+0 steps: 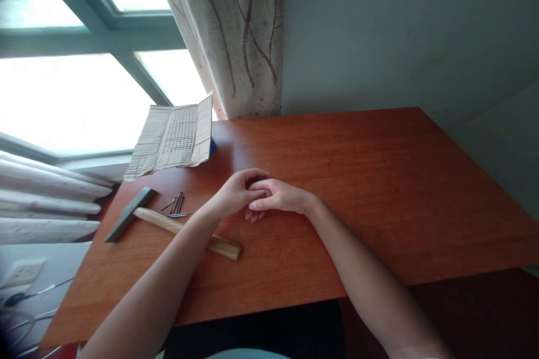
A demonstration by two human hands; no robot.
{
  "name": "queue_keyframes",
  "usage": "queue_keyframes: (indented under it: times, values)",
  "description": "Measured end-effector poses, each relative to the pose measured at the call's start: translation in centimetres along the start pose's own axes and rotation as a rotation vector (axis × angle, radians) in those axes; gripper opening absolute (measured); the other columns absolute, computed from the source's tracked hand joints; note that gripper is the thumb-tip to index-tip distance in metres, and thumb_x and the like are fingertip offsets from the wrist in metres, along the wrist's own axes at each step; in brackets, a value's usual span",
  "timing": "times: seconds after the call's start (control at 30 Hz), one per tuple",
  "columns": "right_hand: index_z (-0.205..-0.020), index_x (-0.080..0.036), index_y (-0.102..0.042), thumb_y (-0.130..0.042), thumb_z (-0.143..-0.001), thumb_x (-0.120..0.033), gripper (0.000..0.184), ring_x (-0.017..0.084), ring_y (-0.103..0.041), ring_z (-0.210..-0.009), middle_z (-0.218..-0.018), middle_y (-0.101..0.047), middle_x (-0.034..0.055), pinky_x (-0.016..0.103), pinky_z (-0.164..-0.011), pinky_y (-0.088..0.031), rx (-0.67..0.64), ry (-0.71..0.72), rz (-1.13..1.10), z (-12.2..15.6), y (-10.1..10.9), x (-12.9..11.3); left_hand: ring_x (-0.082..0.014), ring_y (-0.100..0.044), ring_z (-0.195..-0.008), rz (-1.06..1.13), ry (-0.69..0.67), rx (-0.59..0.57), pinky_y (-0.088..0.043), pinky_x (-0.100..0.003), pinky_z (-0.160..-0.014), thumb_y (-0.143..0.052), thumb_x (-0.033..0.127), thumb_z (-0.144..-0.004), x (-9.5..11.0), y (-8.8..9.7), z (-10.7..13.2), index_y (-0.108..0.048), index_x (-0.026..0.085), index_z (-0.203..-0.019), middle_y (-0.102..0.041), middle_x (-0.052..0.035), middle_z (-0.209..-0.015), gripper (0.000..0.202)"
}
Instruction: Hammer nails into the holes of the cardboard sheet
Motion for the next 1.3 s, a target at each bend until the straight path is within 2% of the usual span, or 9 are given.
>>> queue_keyframes:
  times: [0.2,0.33,0.43,0.6,0.8,0.93,1.13,1.23,1.3]
  values:
    - [-0.094,-0.011,-0.068,-0.074,-0.086,-0.04,0.032,0.017,-0.072,-0.074,-0.09,-0.077,0.0103,0.033,-0.074,-0.06,-0.032,0.001,-0.002,0.1,-0.5,-0.6,-0.0154,-0.063,-0.04,0.024,0.058,-0.082,-0.044,-0.019,-0.036,-0.066,0.017,-0.081,0.1,-0.1,0.2,-0.062,0.013,-0.1,-0.068,0.001,-0.058,0.019]
    - [-0.092,-0.012,-0.066,-0.074,-0.086,-0.04,0.03,0.017,-0.072,-0.074,-0.087,-0.077,0.0094,0.032,-0.073,-0.059,-0.002,0.027,-0.011,0.2,-0.4,-1.0,-0.0135,-0.063,-0.042,-0.025,0.054,0.036,-0.044,-0.018,-0.037,-0.072,0.019,-0.077,-0.2,0.2,-0.1,-0.061,0.014,-0.087,-0.066,0.0021,-0.059,0.015]
    - [-0.092,-0.011,-0.067,-0.075,-0.086,-0.04,0.03,0.018,-0.073,-0.077,-0.088,-0.077,0.0096,0.033,-0.075,-0.059,0.024,0.023,0.003,0.1,0.0,-0.6,-0.0126,-0.062,-0.041,0.005,0.009,0.085,-0.043,-0.018,-0.035,-0.073,0.019,-0.076,-0.4,0.2,-0.3,-0.06,0.015,-0.088,-0.066,0.0027,-0.063,0.019]
    - [-0.097,-0.011,-0.067,-0.075,-0.085,-0.036,0.029,0.018,-0.073,-0.077,-0.091,-0.077,0.0095,0.033,-0.075,-0.06,0.017,-0.012,-0.004,-0.1,0.1,0.1,-0.0138,-0.062,-0.04,0.087,0.018,-0.014,-0.044,-0.018,-0.035,-0.067,0.016,-0.079,-0.2,-0.2,-0.1,-0.061,0.014,-0.107,-0.068,0.0019,-0.061,0.029]
    - [-0.095,-0.012,-0.066,-0.074,-0.086,-0.037,0.028,0.017,-0.073,-0.076,-0.089,-0.077,0.0085,0.033,-0.075,-0.06,-0.005,0.028,-0.015,0.2,-0.3,-0.7,-0.0149,-0.062,-0.04,0.038,0.052,-0.021,-0.042,-0.018,-0.035,-0.071,0.024,-0.08,0.0,-0.2,0.1,-0.059,0.015,-0.093,-0.065,0.0016,-0.056,0.02]
    - [-0.096,-0.013,-0.066,-0.076,-0.084,-0.039,0.031,0.018,-0.072,-0.08,-0.088,-0.077,0.008,0.032,-0.077,-0.058,0.03,0.02,0.008,0.0,0.1,-0.2,-0.0135,-0.062,-0.045,-0.111,-0.014,0.058,-0.041,-0.019,-0.04,-0.072,0.027,-0.079,-0.1,0.5,-0.2,-0.06,0.016,-0.087,-0.064,0.002,-0.059,0.019]
    - [-0.094,-0.015,-0.066,-0.076,-0.083,-0.051,0.039,0.016,-0.069,-0.073,-0.082,-0.074,0.0054,0.029,-0.071,-0.056,0.221,0.062,0.02,-0.1,1.0,-0.2,-0.0146,-0.065,-0.07,-0.421,-0.246,0.21,-0.049,-0.022,-0.061,-0.071,0.026,-0.08,1.5,2.3,0.3,-0.071,0.014,-0.092,-0.072,-0.0041,-0.081,0.017]
    - [-0.083,-0.016,-0.065,-0.07,-0.085,-0.058,0.042,0.014,-0.065,-0.065,-0.073,-0.071,0.0037,0.027,-0.066,-0.052,0.418,0.137,0.011,0.3,2.2,-0.7,-0.0142,-0.064,-0.072,-0.403,-0.324,0.38,-0.049,-0.024,-0.066,-0.067,0.031,-0.086,3.3,4.2,2.2,-0.072,0.015,-0.09,-0.072,-0.0037,-0.081,0.017]
    - [-0.073,-0.018,-0.062,-0.07,-0.085,-0.057,0.042,0.012,-0.059,-0.058,-0.063,-0.065,0.001,0.026,-0.06,-0.049,0.575,0.18,-0.009,0.5,3.1,-0.7,-0.0146,-0.065,-0.074,-0.347,-0.359,0.556,-0.05,-0.026,-0.067,-0.068,0.034,-0.086,4.6,6.5,4.2,-0.072,0.016,-0.091,-0.073,-0.0031,-0.082,0.019]
Point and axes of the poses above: each hand's wrist, its own z-axis away from the middle knuckle, its own y-axis out of the back of the hand, x = y × z, the point moved 3 cm from there along -z, towards the middle knuckle
